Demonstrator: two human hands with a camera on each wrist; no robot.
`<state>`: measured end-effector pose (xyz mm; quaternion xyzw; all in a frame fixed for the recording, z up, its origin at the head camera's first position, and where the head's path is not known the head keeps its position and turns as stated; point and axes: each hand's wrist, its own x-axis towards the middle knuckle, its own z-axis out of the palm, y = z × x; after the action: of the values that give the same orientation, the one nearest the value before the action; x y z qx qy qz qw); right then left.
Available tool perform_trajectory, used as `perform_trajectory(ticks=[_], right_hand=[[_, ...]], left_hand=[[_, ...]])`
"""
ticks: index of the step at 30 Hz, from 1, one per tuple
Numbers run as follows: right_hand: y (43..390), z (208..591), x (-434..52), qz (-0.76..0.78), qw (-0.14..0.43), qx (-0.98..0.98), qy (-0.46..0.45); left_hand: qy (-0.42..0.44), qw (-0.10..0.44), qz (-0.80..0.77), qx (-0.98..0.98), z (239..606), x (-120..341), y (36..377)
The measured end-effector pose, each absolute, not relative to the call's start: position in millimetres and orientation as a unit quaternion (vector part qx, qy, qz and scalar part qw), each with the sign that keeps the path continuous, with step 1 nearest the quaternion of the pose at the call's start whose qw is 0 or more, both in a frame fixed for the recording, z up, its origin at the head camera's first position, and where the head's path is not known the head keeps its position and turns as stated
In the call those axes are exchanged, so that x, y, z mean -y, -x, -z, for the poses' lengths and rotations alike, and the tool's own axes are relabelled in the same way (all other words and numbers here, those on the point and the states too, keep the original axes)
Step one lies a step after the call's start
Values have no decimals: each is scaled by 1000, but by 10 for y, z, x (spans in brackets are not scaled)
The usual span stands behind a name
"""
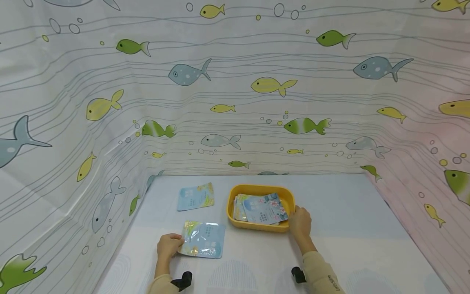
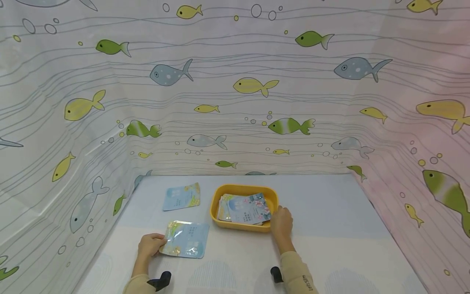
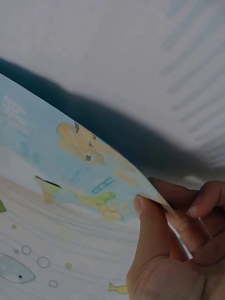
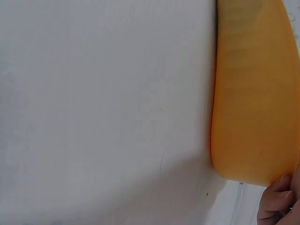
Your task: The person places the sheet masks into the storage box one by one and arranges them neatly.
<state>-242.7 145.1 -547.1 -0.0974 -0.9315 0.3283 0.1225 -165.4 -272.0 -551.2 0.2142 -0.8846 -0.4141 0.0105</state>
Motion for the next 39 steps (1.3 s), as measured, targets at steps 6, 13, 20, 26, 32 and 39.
perform_trajectory(ticks=[6, 13, 20, 26, 32, 39], right_hand=[[2422, 5448, -1445, -331, 115, 931, 101], [2430, 5448, -1446, -333, 124, 929, 100], [2423, 5450, -1450, -329, 128, 931, 93], [2420, 5447, -1452, -325, 131, 932, 92], [2419, 5441, -1458, -332, 113, 931, 104], [2425, 5449, -1460, -328, 111, 933, 102]], left_hand=[[-215, 28, 483, 849, 5518, 2707, 1634], [-223, 32, 565, 794, 5541, 2734, 1602], [-234, 45, 614, 752, 5508, 2763, 1564], [-237, 50, 630, 738, 5442, 2743, 1560], [-224, 72, 649, 723, 5319, 2703, 1582], [-194, 95, 671, 710, 5141, 2600, 1651]])
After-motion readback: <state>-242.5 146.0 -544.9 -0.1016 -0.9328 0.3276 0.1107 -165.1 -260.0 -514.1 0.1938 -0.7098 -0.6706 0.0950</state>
